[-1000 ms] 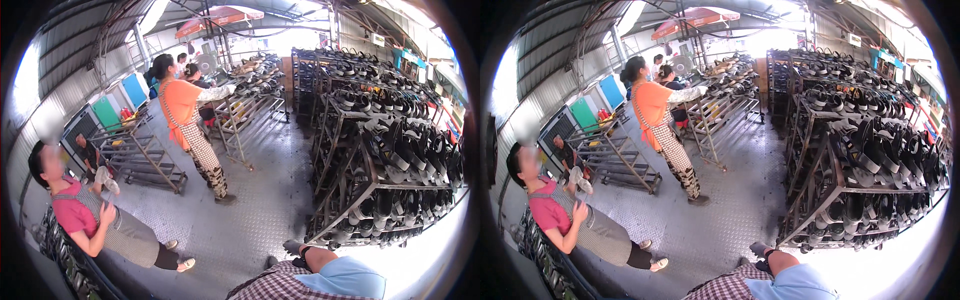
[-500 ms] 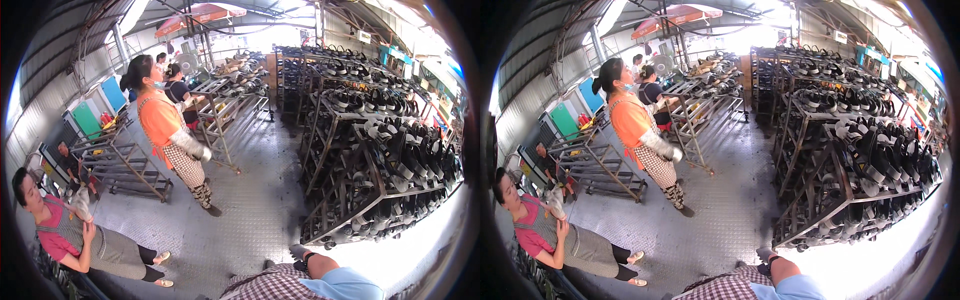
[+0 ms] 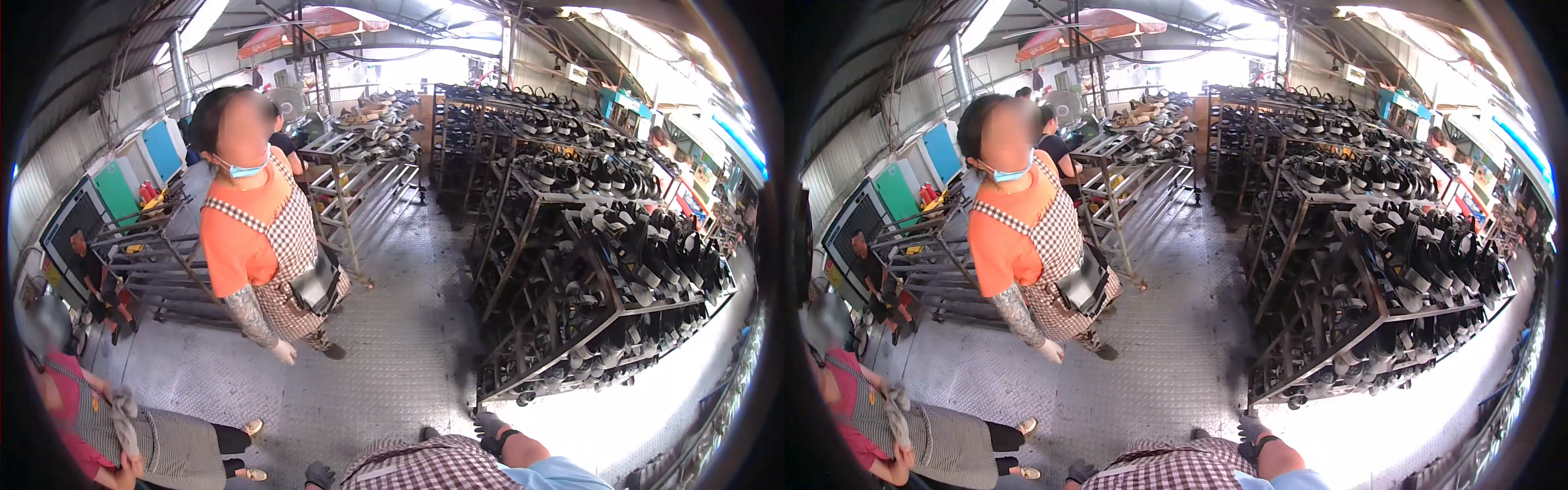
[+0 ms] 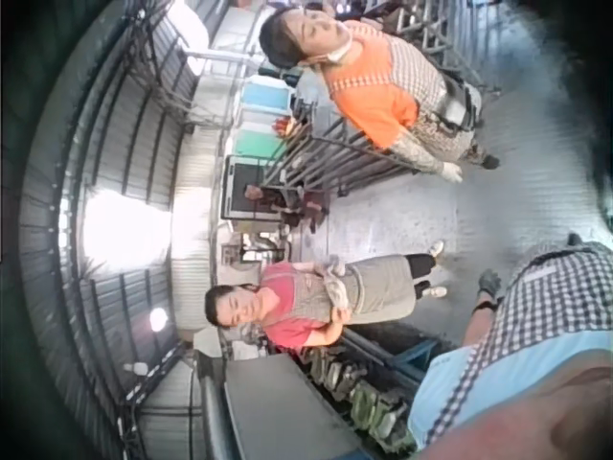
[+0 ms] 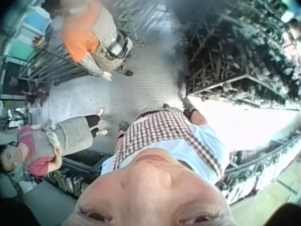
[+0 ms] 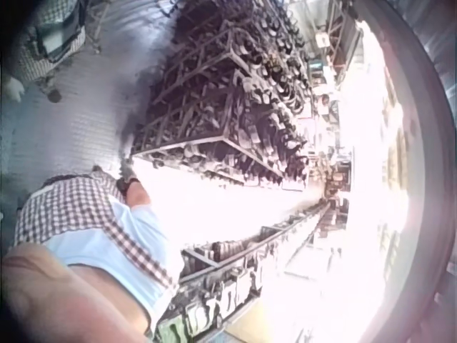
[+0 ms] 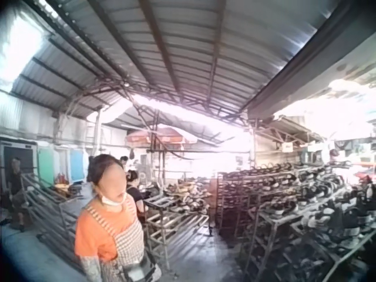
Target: Moving a large metal rack through a shoe factory floor.
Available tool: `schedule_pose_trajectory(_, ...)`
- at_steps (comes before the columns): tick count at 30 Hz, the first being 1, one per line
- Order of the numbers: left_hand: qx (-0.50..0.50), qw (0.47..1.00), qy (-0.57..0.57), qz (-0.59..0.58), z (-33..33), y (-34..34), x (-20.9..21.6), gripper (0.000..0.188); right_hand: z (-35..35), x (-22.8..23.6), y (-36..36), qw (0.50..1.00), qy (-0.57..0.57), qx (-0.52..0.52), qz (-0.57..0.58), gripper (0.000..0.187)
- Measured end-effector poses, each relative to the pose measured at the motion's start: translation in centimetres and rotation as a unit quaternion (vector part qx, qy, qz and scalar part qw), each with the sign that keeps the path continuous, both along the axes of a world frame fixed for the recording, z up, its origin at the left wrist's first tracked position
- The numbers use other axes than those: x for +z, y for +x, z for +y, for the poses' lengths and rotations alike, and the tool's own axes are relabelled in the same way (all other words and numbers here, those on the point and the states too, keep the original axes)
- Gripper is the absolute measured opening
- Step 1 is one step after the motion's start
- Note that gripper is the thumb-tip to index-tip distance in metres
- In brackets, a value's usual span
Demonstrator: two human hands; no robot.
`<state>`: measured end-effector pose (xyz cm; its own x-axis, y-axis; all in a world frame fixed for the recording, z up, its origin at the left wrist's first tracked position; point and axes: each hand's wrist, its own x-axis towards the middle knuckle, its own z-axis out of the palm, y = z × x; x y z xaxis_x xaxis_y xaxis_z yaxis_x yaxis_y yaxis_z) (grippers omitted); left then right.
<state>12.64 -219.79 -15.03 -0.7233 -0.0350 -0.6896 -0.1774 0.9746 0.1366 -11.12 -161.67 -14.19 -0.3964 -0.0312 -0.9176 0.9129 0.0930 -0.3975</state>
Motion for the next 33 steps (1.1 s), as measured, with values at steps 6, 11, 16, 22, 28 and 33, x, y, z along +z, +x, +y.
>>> schedule_pose_trajectory(6,-0.086,0.996,-0.014,-0.024,2.1,-3.4,0.2,0.033,-1.4,3.0,1.1,1.0,0.003,-0.016,0.015,0.034)
schedule_pose_trajectory(11,-0.063,0.998,0.027,-0.002,1.8,-11.3,0.0,0.029,-1.2,8.4,0.7,0.93,0.269,-0.006,0.251,0.039)
schedule_pose_trajectory(16,-0.244,0.967,0.023,0.065,2.3,-21.4,1.0,0.025,0.8,12.5,1.9,0.924,0.311,0.038,0.22,0.042)
schedule_pose_trajectory(22,-0.541,0.802,0.018,0.252,8.9,-38.8,2.5,0.022,-0.8,6.6,8.5,0.942,0.311,-0.055,0.113,0.05)
schedule_pose_trajectory(28,-0.661,0.538,0.051,0.521,27.3,-51.2,13.5,0.021,-4.6,4.1,13.5,0.968,0.216,-0.124,0.026,0.022)
schedule_pose_trajectory(33,-0.58,0.693,-0.016,0.427,31.0,-49.4,18.4,0.02,-8.8,6.8,14.4,0.978,0.165,-0.124,0.037,0.023)
